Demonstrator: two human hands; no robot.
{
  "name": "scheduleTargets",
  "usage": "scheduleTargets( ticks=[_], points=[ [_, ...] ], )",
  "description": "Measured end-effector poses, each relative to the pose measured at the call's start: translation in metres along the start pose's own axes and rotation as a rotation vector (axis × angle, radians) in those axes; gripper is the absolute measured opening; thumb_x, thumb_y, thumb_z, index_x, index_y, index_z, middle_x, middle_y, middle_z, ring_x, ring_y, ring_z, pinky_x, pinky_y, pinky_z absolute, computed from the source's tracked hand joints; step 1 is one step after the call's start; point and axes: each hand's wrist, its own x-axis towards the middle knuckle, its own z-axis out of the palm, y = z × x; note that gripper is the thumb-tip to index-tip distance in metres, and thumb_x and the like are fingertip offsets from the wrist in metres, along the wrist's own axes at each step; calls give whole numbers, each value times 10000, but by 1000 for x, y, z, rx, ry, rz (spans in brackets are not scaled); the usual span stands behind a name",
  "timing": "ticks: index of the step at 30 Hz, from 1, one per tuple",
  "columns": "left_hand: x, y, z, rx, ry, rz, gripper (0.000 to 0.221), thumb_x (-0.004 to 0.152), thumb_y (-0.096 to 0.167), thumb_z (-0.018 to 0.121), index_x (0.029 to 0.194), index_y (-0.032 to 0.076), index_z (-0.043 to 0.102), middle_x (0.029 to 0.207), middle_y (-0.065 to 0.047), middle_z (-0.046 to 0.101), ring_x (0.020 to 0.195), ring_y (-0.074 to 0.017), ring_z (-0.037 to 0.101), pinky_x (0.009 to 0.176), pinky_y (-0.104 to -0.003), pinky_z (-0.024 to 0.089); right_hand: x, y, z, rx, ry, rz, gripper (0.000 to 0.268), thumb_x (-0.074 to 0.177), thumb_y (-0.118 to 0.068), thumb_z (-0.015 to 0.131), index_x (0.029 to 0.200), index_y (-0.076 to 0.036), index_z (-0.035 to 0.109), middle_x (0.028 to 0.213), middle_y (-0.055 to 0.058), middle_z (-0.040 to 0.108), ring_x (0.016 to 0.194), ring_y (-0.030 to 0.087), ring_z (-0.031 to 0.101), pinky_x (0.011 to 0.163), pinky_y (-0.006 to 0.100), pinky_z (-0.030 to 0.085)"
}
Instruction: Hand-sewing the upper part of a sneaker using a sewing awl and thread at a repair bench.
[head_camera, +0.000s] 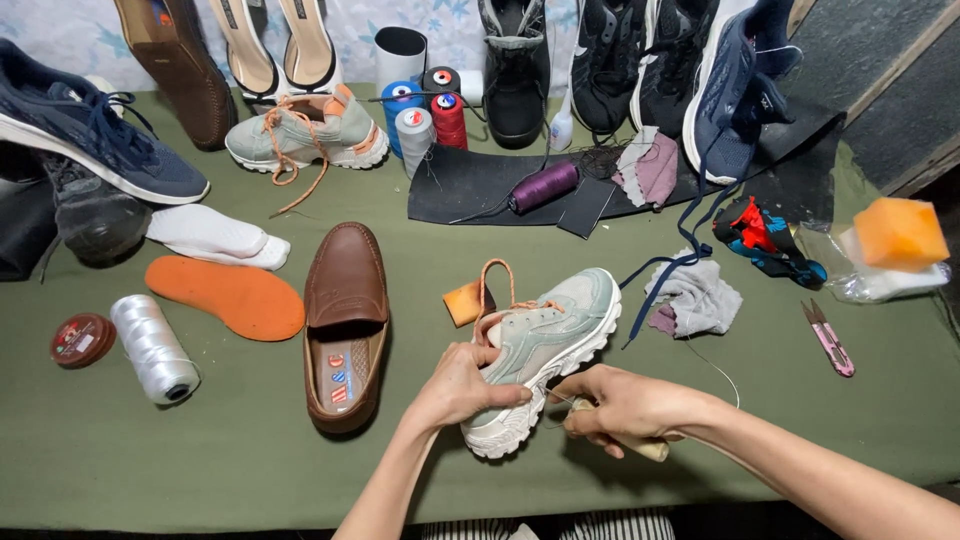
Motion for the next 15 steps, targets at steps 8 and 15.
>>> scheduleTargets(
  ticks=[8, 15],
  points=[
    [3, -6, -6, -113, -54, -140, 585, 687, 311, 912, 588, 172, 353, 710, 57, 417, 677, -139, 347, 644, -260, 291, -28, 7, 5, -294, 188, 109, 530, 997, -389, 560, 1507, -323, 436, 1275, 65, 561, 507, 163, 645, 608, 331, 592],
    [-1, 14, -17, -195, -110, -261, 263, 692, 298, 870, 861, 107, 806, 839, 45, 720, 782, -103, 610, 746, -242, 450, 7, 35, 40, -786, 453, -70, 95, 987, -199, 378, 1054, -184, 444, 868, 82, 679, 772, 457, 631, 645, 549, 437]
  ],
)
